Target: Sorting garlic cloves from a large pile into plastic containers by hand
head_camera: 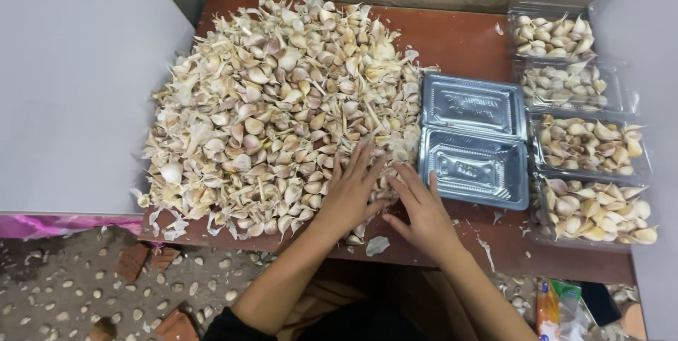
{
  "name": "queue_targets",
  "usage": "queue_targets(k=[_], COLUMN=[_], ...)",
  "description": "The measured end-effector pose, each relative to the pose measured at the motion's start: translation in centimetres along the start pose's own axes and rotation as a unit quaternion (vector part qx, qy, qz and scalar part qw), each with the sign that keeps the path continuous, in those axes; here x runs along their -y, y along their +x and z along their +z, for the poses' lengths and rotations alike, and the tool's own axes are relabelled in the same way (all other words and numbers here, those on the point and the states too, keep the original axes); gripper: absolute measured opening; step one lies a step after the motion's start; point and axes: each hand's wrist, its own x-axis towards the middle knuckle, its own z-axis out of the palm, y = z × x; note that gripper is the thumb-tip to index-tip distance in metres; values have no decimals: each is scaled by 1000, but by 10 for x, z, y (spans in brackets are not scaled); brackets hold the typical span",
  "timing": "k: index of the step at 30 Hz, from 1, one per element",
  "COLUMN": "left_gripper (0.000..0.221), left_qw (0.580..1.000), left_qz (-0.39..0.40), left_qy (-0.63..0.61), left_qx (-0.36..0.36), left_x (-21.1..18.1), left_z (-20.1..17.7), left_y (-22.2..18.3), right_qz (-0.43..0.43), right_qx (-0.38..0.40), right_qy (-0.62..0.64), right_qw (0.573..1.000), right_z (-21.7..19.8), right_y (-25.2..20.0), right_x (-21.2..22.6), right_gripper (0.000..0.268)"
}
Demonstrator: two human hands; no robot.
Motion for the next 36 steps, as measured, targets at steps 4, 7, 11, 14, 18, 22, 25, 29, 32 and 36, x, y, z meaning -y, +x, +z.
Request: queue_targets(k=[4, 7, 11, 14, 18, 22, 25, 29, 32, 36], left_gripper=[72, 66, 78, 85, 96, 95, 72, 61, 71, 75], left_qw=[998, 999, 999, 997, 996, 987, 988, 985, 989, 959], left_qz=[6, -23, 26, 48, 23, -7, -19, -27, 53, 167], left_qy=[13, -11, 20, 60, 86, 157, 144, 144, 114, 191], left_qx=[-55, -43, 25, -4, -14, -15, -60, -87, -81, -130], left_x=[8, -15, -33, -30, -20, -6, 0, -19, -17, -13], left_z=[16, 14, 25, 44, 58, 60, 55, 35, 59, 100], left_y=[7, 10, 23, 44, 77, 96, 97, 86, 96, 123], right_qz=[39, 93, 108, 67, 44, 51, 53, 13, 11, 18], right_qx=[-63, -91, -229, -306, -334, -325, -327, -397, -434, -464], right_qy=[-54, -41, -18, 3, 35, 45, 47, 47, 63, 106], right_qw=[996, 991, 967, 950, 941, 943, 942, 917, 899, 879], right_z=[-3, -2, 15, 19, 17, 11, 8, -2, -8, -19], right_y=[6, 3, -5, -5, -1, 1, 0, 1, 0, 2], right_x=[-11, -34, -54, -57, -59, -56, -54, -49, -50, -43], right_gripper=[59, 48, 45, 40, 40, 41, 40, 32, 31, 33])
